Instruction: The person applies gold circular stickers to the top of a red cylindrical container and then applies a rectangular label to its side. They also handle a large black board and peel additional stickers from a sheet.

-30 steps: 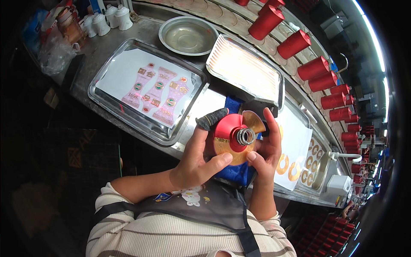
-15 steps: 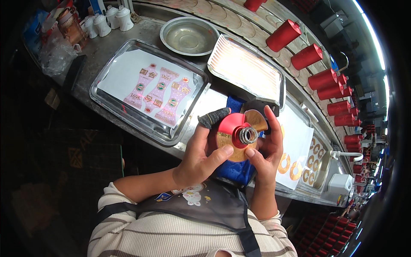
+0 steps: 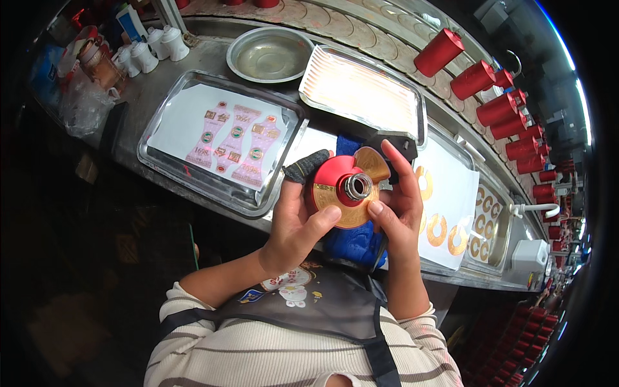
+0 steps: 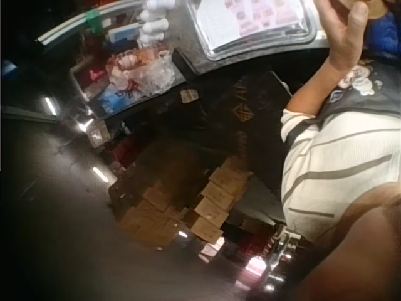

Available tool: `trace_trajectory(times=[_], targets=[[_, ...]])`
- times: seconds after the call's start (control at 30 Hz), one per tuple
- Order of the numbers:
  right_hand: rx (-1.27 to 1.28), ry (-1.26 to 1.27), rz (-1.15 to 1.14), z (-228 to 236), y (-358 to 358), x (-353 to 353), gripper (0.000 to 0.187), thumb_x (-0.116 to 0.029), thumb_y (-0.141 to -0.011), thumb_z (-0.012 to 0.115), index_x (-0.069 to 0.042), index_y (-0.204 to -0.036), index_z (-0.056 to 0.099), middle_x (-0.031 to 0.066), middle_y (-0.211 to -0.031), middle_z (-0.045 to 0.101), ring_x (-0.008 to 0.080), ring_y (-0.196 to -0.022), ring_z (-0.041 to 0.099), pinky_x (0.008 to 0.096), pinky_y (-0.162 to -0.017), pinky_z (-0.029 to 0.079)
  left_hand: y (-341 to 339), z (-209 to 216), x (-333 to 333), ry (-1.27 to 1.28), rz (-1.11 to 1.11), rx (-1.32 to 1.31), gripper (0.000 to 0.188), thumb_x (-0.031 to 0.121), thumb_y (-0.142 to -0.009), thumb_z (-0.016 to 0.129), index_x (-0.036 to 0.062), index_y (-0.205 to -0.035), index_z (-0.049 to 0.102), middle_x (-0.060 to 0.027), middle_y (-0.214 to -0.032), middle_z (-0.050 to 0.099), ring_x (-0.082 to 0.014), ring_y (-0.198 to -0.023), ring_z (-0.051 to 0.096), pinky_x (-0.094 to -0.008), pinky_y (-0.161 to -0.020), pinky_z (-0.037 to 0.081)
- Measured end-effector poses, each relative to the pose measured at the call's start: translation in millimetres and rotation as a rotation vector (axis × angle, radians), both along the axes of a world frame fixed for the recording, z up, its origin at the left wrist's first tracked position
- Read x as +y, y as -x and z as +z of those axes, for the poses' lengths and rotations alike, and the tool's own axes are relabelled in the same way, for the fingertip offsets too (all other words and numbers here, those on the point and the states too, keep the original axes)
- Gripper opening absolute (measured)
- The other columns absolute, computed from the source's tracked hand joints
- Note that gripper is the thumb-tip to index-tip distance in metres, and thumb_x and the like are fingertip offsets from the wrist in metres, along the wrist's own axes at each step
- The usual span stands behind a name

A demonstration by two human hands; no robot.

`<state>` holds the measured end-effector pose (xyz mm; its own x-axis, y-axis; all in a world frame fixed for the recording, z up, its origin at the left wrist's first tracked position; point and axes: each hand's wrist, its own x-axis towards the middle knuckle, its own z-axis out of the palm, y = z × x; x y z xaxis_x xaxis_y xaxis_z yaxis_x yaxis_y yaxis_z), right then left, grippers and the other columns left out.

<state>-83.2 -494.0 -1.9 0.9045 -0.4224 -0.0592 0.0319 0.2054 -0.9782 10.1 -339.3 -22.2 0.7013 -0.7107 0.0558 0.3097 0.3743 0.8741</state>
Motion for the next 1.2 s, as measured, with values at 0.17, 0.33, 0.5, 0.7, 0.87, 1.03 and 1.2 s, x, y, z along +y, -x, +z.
trace_trajectory(times=[0.17,0.33,0.5,0.7,0.87,1.03,1.2], targets=[[0.001,-0.039,-0.029,1.6,0.0,1.0,0.069,-0.003,-0.086,0.063,0.001,-0.149,0.034,0.0118,-0.144,0.044,0.0123,-0.102,0.063,0.0232,-0.083,0.050,1.4,-4.9,-1.9,0.009,-0.016,-0.027,0.065,0.006,-0.092,0.059,-0.0005,-0.148,0.025,-0.0161,-0.141,0.042,-0.0216,-0.130,0.045,-0.0382,-0.113,0.035],[0.011,-0.057,0.004,0.6,1.1,0.1,0.067,-0.002,-0.087,0.062,0.000,-0.148,0.036,0.0107,-0.145,0.044,0.0072,-0.091,0.062,0.0208,-0.077,0.049,2.5,-8.8,0.9,-0.013,-0.001,-0.056,0.065,0.006,-0.092,0.058,0.0002,-0.148,0.024,-0.0165,-0.143,0.039,-0.0224,-0.132,0.044,-0.0391,-0.113,0.034],[0.001,-0.026,-0.009,-1.0,0.3,1.8,0.065,-0.002,-0.087,0.061,-0.001,-0.148,0.037,0.0098,-0.144,0.044,0.0041,-0.084,0.059,0.0193,-0.072,0.047,3.0,-9.8,-0.3,-0.010,-0.008,-0.044,0.064,0.008,-0.092,0.057,0.0002,-0.148,0.025,-0.0166,-0.145,0.039,-0.0234,-0.134,0.042,-0.0400,-0.114,0.032],[-0.051,0.027,-0.032,-8.9,-0.7,4.1,0.065,-0.003,-0.088,0.063,0.000,-0.147,0.037,0.0098,-0.141,0.046,0.0040,-0.083,0.059,0.0190,-0.071,0.047,5.3,-7.0,-1.1,-0.055,0.017,-0.051,0.064,0.013,-0.091,0.056,-0.0006,-0.147,0.027,-0.0172,-0.146,0.042,-0.0249,-0.135,0.042,-0.0406,-0.115,0.030],[-0.040,0.022,-0.051,-8.3,-1.1,6.8,0.065,-0.002,-0.087,0.064,0.000,-0.146,0.038,0.0111,-0.137,0.047,0.0057,-0.086,0.061,0.0193,-0.073,0.049,5.7,-3.0,-0.2,-0.062,0.006,-0.005,0.065,0.013,-0.090,0.057,-0.0007,-0.146,0.028,-0.0166,-0.144,0.043,-0.0243,-0.133,0.044,-0.0400,-0.114,0.031],[-0.008,-0.022,-0.079,0.8,-4.7,11.4,0.066,-0.001,-0.086,0.064,-0.001,-0.146,0.038,0.0128,-0.137,0.048,0.0104,-0.091,0.064,0.0219,-0.077,0.051,5.1,1.6,-0.1,-0.069,0.006,0.030,0.065,0.013,-0.089,0.057,-0.0003,-0.146,0.029,-0.0159,-0.142,0.043,-0.0235,-0.133,0.044,-0.0394,-0.114,0.031],[0.031,0.043,-0.079,3.4,-3.1,11.2,0.068,0.001,-0.085,0.063,-0.001,-0.147,0.036,0.0140,-0.139,0.047,0.0145,-0.100,0.065,0.0240,-0.082,0.052,5.3,-4.5,0.0,0.008,0.001,0.025,0.062,0.012,-0.094,0.059,0.0006,-0.146,0.028,-0.0140,-0.139,0.045,-0.0198,-0.128,0.046,-0.0369,-0.111,0.034]])
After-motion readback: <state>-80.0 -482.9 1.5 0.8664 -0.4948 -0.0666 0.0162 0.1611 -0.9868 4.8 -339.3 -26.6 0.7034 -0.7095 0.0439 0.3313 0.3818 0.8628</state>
